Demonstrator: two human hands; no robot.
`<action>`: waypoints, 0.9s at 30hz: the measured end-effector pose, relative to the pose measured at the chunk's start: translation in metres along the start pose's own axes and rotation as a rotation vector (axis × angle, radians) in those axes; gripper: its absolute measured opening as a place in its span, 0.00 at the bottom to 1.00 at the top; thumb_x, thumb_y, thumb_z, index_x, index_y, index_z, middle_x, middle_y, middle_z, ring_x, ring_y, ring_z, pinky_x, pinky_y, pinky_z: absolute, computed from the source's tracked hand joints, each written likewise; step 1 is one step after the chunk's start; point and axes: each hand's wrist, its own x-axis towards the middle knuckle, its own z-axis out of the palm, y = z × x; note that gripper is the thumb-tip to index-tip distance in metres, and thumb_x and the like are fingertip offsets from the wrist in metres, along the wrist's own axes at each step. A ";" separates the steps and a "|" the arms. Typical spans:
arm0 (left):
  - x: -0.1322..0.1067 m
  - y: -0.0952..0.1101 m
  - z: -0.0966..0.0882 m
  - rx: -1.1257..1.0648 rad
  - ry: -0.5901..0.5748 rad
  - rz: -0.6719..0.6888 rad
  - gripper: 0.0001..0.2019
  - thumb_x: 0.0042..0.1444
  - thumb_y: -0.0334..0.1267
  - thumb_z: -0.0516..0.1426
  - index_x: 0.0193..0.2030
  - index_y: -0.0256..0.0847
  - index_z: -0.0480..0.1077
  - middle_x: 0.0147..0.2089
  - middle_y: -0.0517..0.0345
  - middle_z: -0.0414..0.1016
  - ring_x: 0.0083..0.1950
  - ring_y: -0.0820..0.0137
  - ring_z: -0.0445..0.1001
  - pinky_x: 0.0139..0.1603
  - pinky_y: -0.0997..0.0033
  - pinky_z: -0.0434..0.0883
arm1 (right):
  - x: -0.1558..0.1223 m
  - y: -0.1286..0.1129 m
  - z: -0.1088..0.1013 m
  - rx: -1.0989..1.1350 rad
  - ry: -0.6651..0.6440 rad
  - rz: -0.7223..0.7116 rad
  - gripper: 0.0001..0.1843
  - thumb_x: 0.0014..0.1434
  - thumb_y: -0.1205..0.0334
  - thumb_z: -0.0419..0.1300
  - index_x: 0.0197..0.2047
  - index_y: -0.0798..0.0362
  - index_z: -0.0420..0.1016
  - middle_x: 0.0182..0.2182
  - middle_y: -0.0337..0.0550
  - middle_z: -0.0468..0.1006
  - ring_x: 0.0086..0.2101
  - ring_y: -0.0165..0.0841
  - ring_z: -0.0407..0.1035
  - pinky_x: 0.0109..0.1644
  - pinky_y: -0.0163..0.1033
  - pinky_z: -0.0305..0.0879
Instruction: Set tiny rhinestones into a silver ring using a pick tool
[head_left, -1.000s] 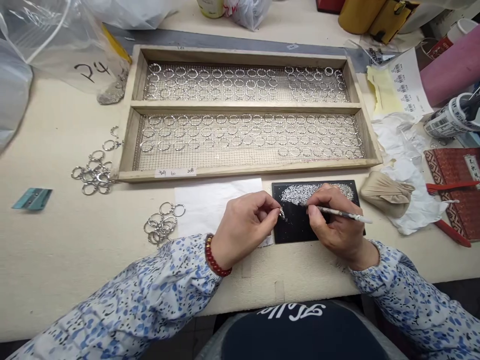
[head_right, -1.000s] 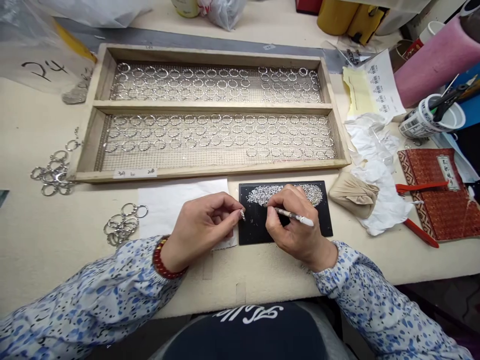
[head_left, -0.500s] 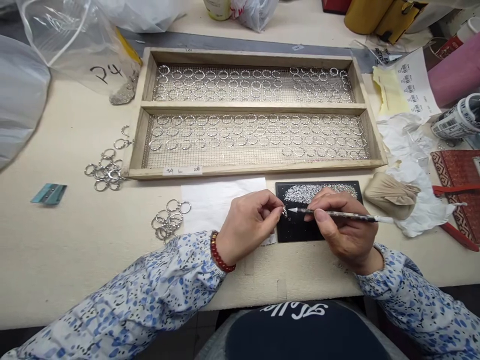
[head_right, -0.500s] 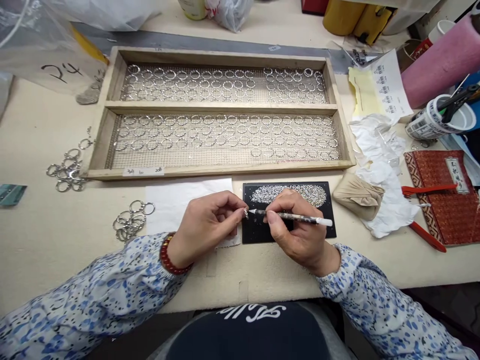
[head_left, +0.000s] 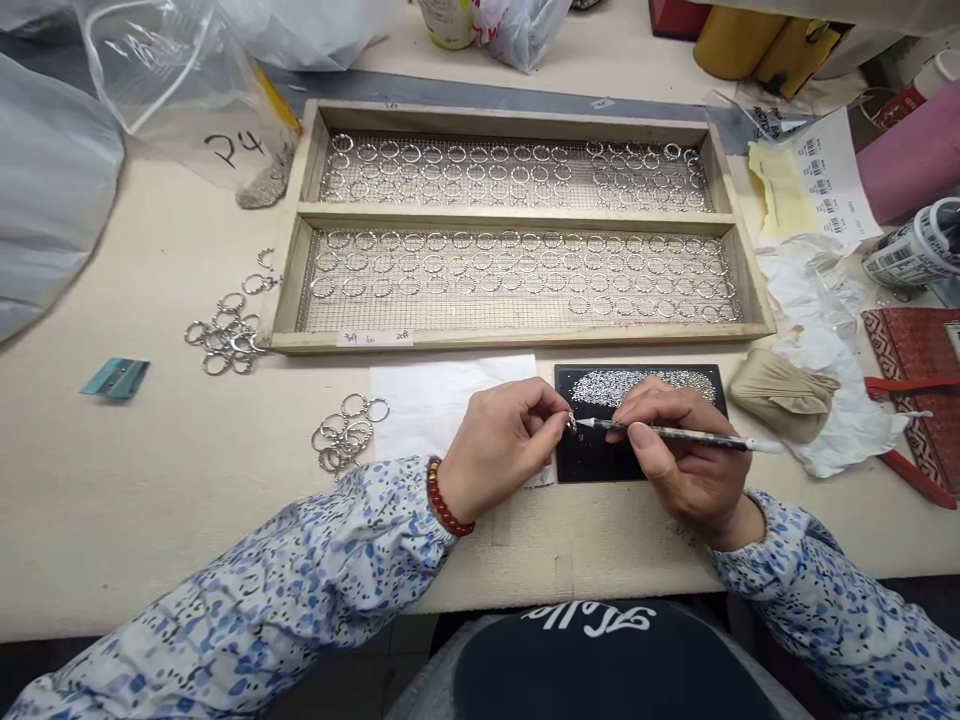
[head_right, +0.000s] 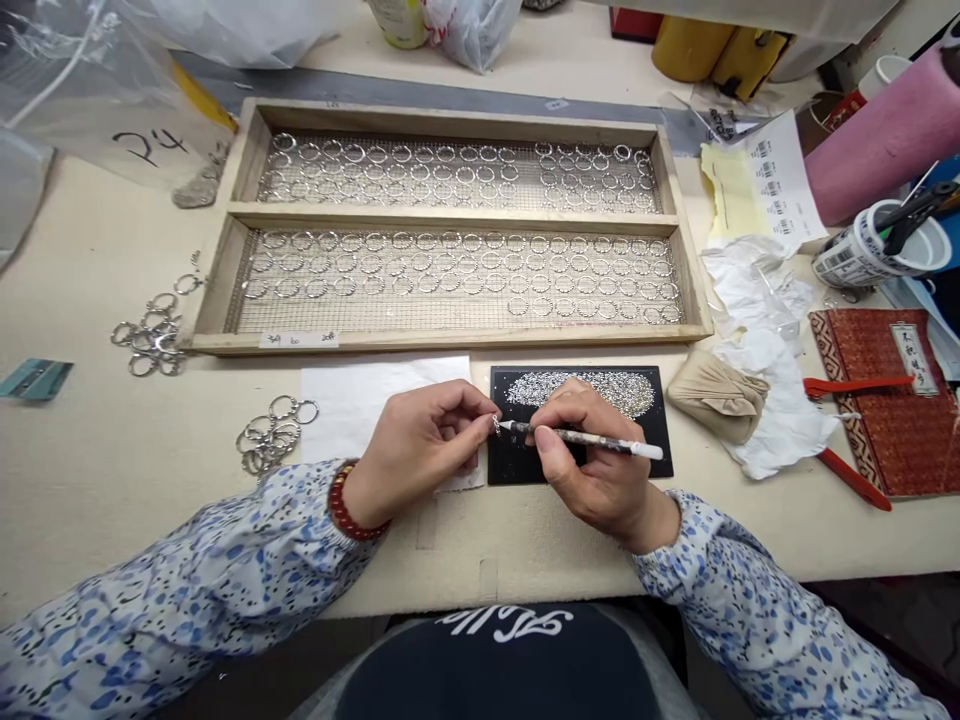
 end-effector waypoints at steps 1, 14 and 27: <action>0.000 0.000 0.000 -0.002 -0.002 -0.005 0.04 0.56 0.27 0.58 0.32 0.35 0.74 0.25 0.60 0.74 0.23 0.76 0.71 0.20 0.82 0.66 | 0.000 0.000 0.000 -0.001 -0.004 0.000 0.09 0.57 0.76 0.58 0.37 0.53 0.74 0.28 0.40 0.75 0.30 0.32 0.71 0.34 0.42 0.69; 0.000 0.001 0.000 -0.013 -0.011 -0.020 0.04 0.56 0.27 0.58 0.32 0.36 0.74 0.24 0.60 0.75 0.23 0.75 0.72 0.20 0.80 0.67 | 0.000 -0.001 0.000 -0.012 -0.003 0.014 0.08 0.57 0.73 0.58 0.38 0.52 0.74 0.28 0.41 0.76 0.30 0.34 0.71 0.34 0.44 0.70; 0.001 0.001 -0.001 -0.022 -0.022 -0.027 0.04 0.57 0.28 0.58 0.33 0.36 0.74 0.25 0.59 0.75 0.23 0.75 0.72 0.21 0.80 0.67 | 0.001 -0.001 0.001 -0.018 0.003 0.013 0.08 0.57 0.72 0.58 0.37 0.51 0.74 0.27 0.41 0.76 0.29 0.33 0.71 0.33 0.43 0.70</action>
